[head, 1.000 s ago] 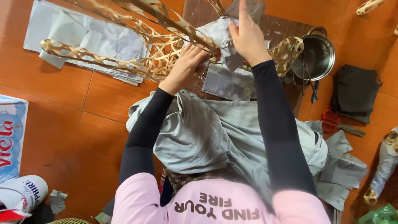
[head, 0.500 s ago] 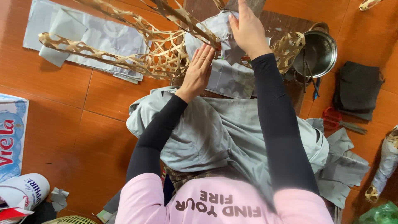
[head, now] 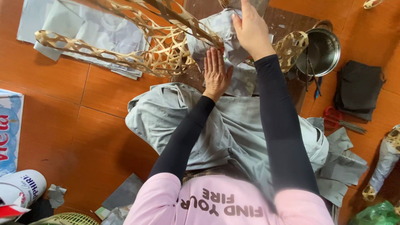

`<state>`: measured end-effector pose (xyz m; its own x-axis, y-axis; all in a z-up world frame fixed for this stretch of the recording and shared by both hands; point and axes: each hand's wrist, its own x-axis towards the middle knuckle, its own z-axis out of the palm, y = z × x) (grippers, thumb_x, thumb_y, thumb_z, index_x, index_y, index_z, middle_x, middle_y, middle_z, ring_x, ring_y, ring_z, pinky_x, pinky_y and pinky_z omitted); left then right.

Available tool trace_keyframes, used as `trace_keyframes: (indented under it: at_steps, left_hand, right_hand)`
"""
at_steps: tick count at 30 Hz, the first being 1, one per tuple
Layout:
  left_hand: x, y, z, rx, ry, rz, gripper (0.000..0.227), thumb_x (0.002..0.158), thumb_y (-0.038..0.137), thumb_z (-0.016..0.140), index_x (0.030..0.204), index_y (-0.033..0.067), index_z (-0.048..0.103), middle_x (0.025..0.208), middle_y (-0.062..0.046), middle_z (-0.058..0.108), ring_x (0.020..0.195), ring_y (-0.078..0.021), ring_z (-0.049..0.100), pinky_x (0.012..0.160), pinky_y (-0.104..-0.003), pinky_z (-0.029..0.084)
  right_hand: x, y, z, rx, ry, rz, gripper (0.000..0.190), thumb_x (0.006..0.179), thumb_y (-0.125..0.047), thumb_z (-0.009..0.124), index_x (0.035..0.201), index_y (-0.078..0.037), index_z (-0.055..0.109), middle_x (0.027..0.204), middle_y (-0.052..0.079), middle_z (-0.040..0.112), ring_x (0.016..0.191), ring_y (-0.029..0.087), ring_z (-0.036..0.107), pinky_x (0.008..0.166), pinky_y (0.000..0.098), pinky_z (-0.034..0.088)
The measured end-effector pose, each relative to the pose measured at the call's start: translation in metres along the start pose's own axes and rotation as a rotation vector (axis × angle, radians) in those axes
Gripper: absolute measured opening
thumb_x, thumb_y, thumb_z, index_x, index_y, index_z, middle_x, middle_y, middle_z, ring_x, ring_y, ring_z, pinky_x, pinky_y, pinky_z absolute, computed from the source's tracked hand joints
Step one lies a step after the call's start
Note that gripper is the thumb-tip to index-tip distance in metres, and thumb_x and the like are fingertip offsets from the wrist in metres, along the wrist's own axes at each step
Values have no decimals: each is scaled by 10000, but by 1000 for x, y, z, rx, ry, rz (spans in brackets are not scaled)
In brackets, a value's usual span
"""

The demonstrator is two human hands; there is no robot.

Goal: Applying glue and paper sheets to a bamboo giraffe frame to create a decorative model.

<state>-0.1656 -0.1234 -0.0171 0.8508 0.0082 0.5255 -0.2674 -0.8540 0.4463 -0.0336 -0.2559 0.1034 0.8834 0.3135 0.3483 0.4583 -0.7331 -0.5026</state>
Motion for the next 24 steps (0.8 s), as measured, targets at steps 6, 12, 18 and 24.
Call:
trace_keyframes:
  at_steps: [6,12,18,24]
  left_hand:
    - [-34,22,-27,-126,-208,3,719,995,257,617,1563,-70,323,1652,-279,285,1563,-400,260,1296,-535,216]
    - [7,1,-66,-553,-146,-317,212,1011,150,650,1211,95,696,1015,-126,729,917,-225,757,835,-337,611]
    - [32,-79,-105,-918,-787,-474,206,999,182,734,1105,7,719,926,-144,688,814,-188,654,736,-319,547]
    - [121,-34,-162,-642,-380,23,468,867,210,865,1239,2,672,1189,-167,716,1120,-275,683,950,-376,542]
  right_hand:
    - [2,-4,-4,3,23,-49,503,1162,-235,584,1580,-76,354,1233,217,661,1047,441,673,863,521,550]
    - [-12,-6,-2,-32,20,-43,532,1171,-251,598,1612,-131,327,1246,191,677,1057,431,676,866,527,549]
    - [-32,-43,-25,94,-118,82,681,1143,-222,590,1669,-108,172,1139,121,663,769,270,661,682,362,568]
    - [-100,-92,-47,187,67,148,732,1033,-97,713,1640,-166,311,803,82,555,674,219,586,665,359,500]
